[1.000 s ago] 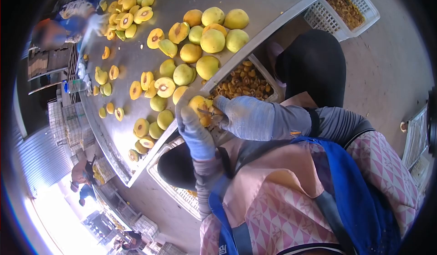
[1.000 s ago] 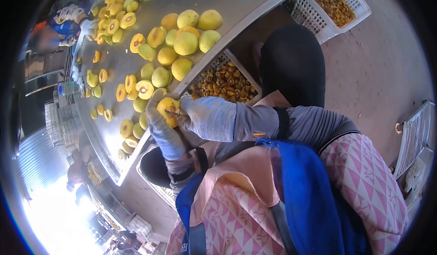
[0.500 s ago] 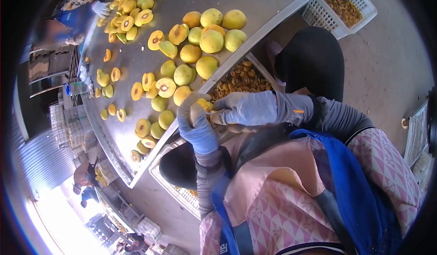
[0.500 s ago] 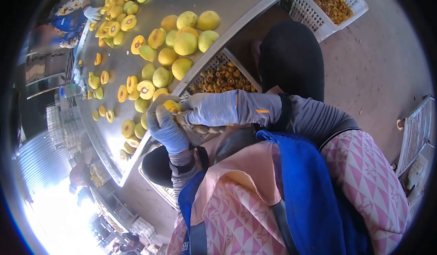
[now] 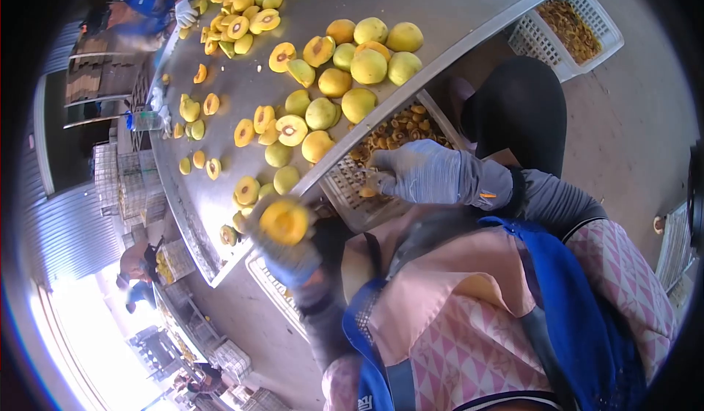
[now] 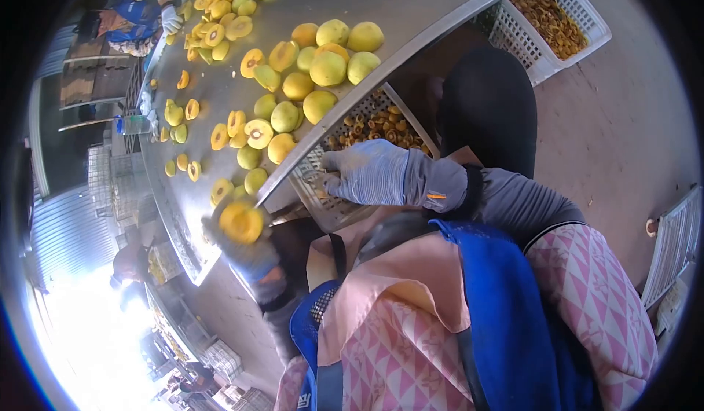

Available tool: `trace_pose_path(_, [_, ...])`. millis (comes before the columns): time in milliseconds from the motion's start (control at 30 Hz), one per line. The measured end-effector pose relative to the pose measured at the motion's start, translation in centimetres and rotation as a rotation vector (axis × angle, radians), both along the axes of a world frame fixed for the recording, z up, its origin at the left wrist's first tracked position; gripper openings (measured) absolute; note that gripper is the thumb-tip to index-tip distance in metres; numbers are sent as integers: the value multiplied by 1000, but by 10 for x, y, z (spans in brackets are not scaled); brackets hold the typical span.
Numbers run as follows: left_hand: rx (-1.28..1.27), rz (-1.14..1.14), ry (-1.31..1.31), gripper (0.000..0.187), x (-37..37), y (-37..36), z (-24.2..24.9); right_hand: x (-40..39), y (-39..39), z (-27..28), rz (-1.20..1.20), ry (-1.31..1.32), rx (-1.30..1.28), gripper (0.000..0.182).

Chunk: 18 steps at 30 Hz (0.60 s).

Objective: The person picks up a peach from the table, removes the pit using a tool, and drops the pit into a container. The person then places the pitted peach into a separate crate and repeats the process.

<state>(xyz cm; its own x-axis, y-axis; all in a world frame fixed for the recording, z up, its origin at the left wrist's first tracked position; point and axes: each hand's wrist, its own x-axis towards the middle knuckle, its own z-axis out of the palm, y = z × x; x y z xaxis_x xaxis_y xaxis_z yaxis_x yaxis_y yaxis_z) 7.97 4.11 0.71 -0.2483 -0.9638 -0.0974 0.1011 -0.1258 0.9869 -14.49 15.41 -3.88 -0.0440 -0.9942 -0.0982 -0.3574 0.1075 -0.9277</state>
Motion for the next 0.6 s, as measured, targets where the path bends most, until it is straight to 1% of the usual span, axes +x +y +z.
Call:
trace_pose_path(33, [-185,113,-188,50,23,2,7,0,3,1,14,126,-1,30])
trace_pose_path(67, [-271,127,-285,46,50,1,17,0,5,1,31,252,0,28])
trace_pose_path(100, [-382,213,-486,48,79,-1,22,1,7,-2,32,254,-9,28])
trace_pose_path(133, [-519,245,-656,45,120,-6,19,3,8,-7,17,264,-43,27])
trace_pose_path(167, [-398,303,-805,40,155,-7,20,5,8,-10,3,274,-77,26])
trace_pose_path(233, [-106,386,-601,30,227,-17,-2,6,9,-12,37,300,-67,26])
trace_pose_path(267, [-109,392,-601,30,243,-23,-11,8,8,-13,70,327,-51,26])
trace_pose_path(333, [-222,355,-1174,25,240,-30,-14,8,6,-7,102,335,-11,27])
trace_pose_path(367, [-252,259,-1065,23,238,-38,-14,7,5,-6,104,329,-21,25])
trace_pose_path(400, [-280,166,-955,22,206,-48,-4,7,5,-6,107,323,-31,23])
trace_pose_path(467, [-398,72,-1219,23,146,-89,1,6,3,-4,119,339,-26,22])
trace_pose_path(533, [-571,-29,-1017,29,73,-120,-2,3,2,-1,119,351,-16,22])
trace_pose_path(600, [-445,-97,-931,36,11,-160,-12,-1,0,3,110,328,-18,21])
